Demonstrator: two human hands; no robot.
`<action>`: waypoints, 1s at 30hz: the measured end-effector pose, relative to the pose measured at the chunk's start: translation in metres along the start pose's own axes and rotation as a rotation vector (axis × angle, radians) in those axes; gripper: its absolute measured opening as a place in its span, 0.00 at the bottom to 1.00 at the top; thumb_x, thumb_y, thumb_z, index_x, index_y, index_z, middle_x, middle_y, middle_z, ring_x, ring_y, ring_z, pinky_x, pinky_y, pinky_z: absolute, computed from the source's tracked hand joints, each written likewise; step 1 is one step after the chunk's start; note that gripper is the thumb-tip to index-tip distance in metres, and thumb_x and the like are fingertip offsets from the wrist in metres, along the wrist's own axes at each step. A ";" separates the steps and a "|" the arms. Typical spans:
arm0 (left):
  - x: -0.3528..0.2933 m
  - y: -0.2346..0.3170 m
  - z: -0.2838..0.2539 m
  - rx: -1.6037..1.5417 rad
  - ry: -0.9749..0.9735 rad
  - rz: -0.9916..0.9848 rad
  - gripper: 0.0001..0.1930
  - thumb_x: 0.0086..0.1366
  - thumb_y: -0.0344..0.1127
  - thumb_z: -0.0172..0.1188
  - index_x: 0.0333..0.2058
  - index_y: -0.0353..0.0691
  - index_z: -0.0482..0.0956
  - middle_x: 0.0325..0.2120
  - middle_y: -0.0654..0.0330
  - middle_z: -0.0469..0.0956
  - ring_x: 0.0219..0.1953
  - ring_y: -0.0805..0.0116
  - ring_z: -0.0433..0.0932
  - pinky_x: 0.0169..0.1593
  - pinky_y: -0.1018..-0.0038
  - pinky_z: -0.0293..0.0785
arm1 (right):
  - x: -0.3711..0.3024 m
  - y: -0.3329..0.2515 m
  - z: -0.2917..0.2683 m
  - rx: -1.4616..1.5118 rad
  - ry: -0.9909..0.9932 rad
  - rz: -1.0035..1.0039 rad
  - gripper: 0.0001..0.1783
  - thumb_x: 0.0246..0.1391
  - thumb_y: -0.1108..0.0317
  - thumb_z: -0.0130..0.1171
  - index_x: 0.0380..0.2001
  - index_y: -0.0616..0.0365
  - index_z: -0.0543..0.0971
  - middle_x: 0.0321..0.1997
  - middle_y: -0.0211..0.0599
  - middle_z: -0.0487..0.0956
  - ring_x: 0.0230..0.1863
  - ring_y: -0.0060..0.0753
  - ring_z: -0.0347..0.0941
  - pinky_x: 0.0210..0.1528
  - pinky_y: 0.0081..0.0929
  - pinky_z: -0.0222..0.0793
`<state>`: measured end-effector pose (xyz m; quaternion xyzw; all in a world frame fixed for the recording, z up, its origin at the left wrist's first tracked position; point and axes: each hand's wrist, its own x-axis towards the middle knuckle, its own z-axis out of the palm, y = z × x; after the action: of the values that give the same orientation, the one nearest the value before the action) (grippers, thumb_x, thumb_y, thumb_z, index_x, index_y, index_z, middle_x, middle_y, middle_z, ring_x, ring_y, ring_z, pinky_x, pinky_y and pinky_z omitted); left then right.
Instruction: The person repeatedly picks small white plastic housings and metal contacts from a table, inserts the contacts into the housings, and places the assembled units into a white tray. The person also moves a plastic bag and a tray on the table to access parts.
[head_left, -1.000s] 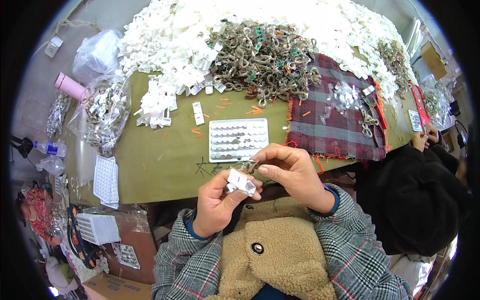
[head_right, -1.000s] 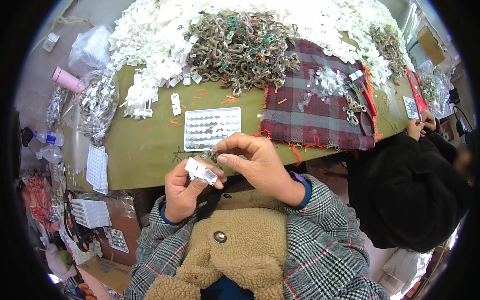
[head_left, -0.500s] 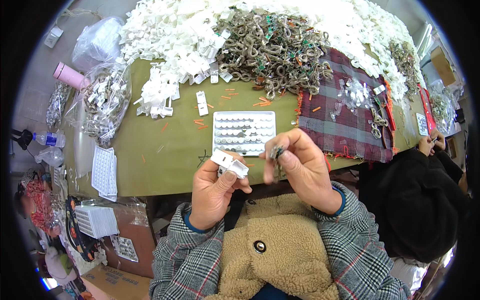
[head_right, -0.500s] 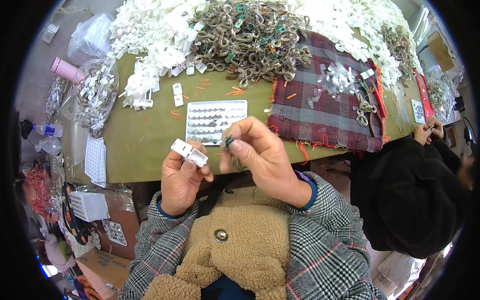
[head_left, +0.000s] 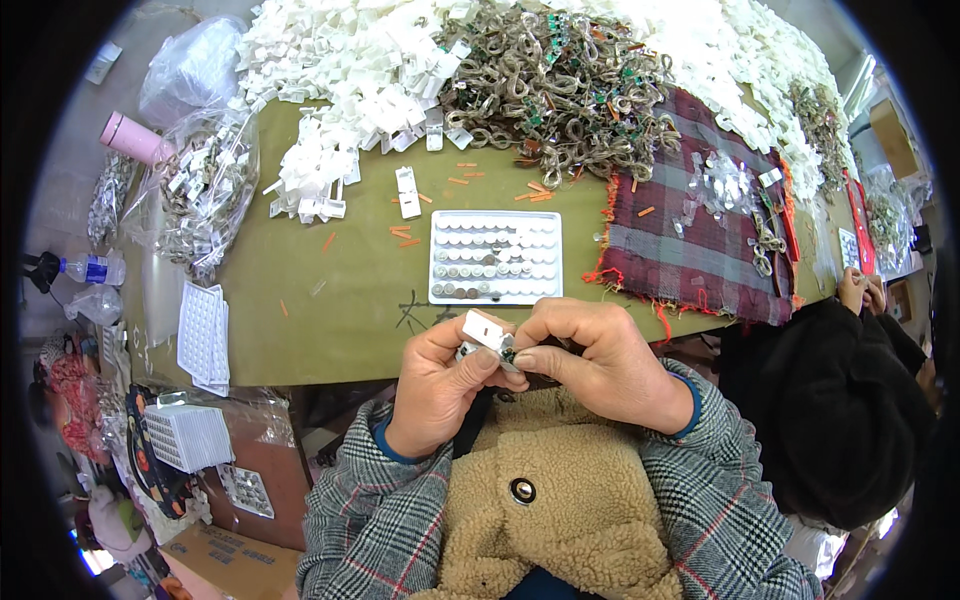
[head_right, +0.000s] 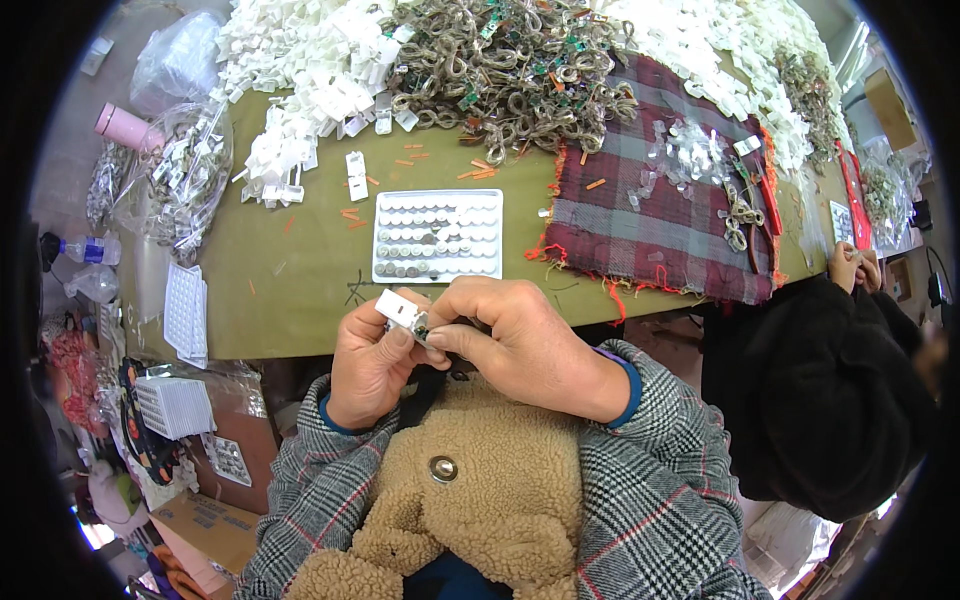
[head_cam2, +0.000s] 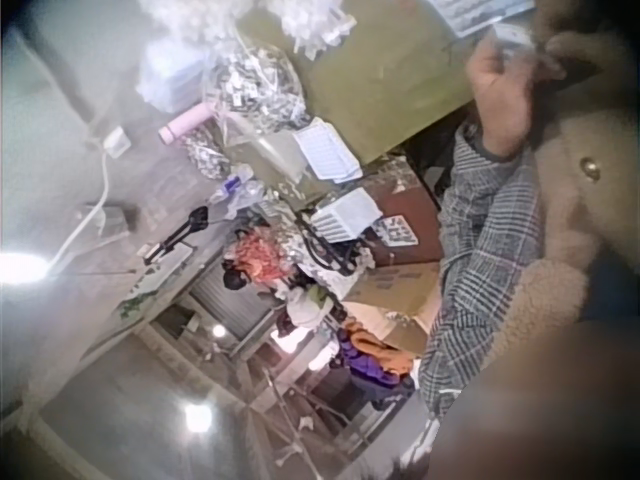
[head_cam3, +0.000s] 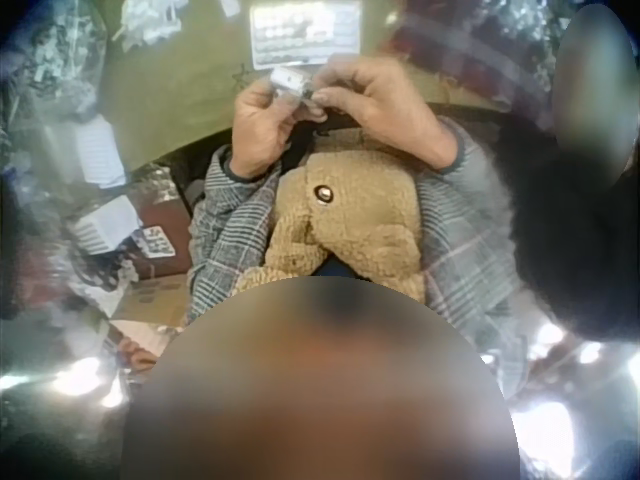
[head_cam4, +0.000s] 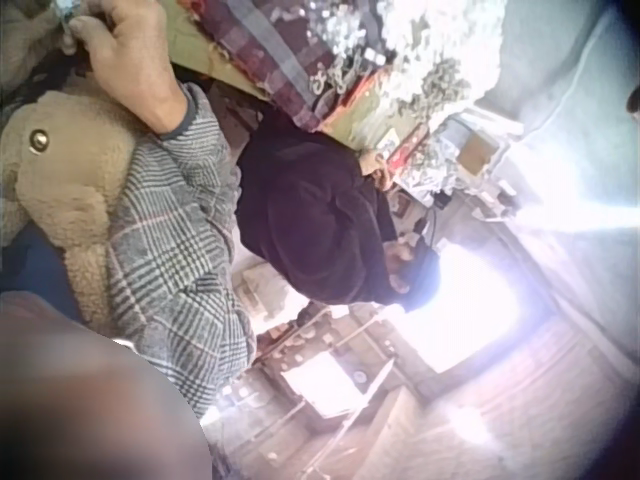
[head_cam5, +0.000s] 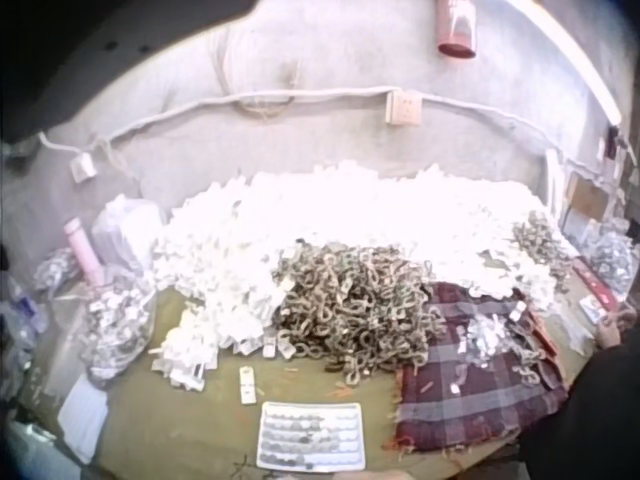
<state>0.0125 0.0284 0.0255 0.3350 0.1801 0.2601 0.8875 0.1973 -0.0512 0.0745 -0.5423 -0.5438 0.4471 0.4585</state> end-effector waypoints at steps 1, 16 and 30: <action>0.001 0.000 -0.001 0.030 0.015 -0.023 0.13 0.69 0.31 0.59 0.48 0.28 0.75 0.39 0.52 0.81 0.38 0.64 0.84 0.44 0.69 0.85 | 0.000 0.000 0.000 -0.045 0.002 -0.027 0.03 0.54 0.79 0.60 0.33 0.67 0.77 0.28 0.39 0.78 0.31 0.32 0.76 0.32 0.27 0.71; -0.003 0.002 0.009 0.240 0.271 0.183 0.12 0.62 0.26 0.66 0.43 0.29 0.78 0.39 0.54 0.81 0.31 0.72 0.80 0.36 0.76 0.81 | -0.001 0.003 0.020 -0.570 0.116 -0.435 0.20 0.49 0.81 0.56 0.48 0.67 0.76 0.38 0.40 0.74 0.31 0.35 0.73 0.34 0.29 0.71; -0.017 0.001 0.018 0.353 0.129 0.427 0.11 0.62 0.27 0.67 0.39 0.30 0.76 0.36 0.54 0.77 0.27 0.73 0.79 0.29 0.79 0.80 | -0.017 0.001 0.034 -0.192 0.293 -0.221 0.06 0.49 0.81 0.63 0.31 0.63 0.77 0.25 0.30 0.72 0.21 0.16 0.64 0.22 0.17 0.59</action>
<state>0.0079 0.0100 0.0416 0.4975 0.2041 0.4266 0.7272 0.1635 -0.0677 0.0673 -0.5796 -0.5677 0.2566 0.5252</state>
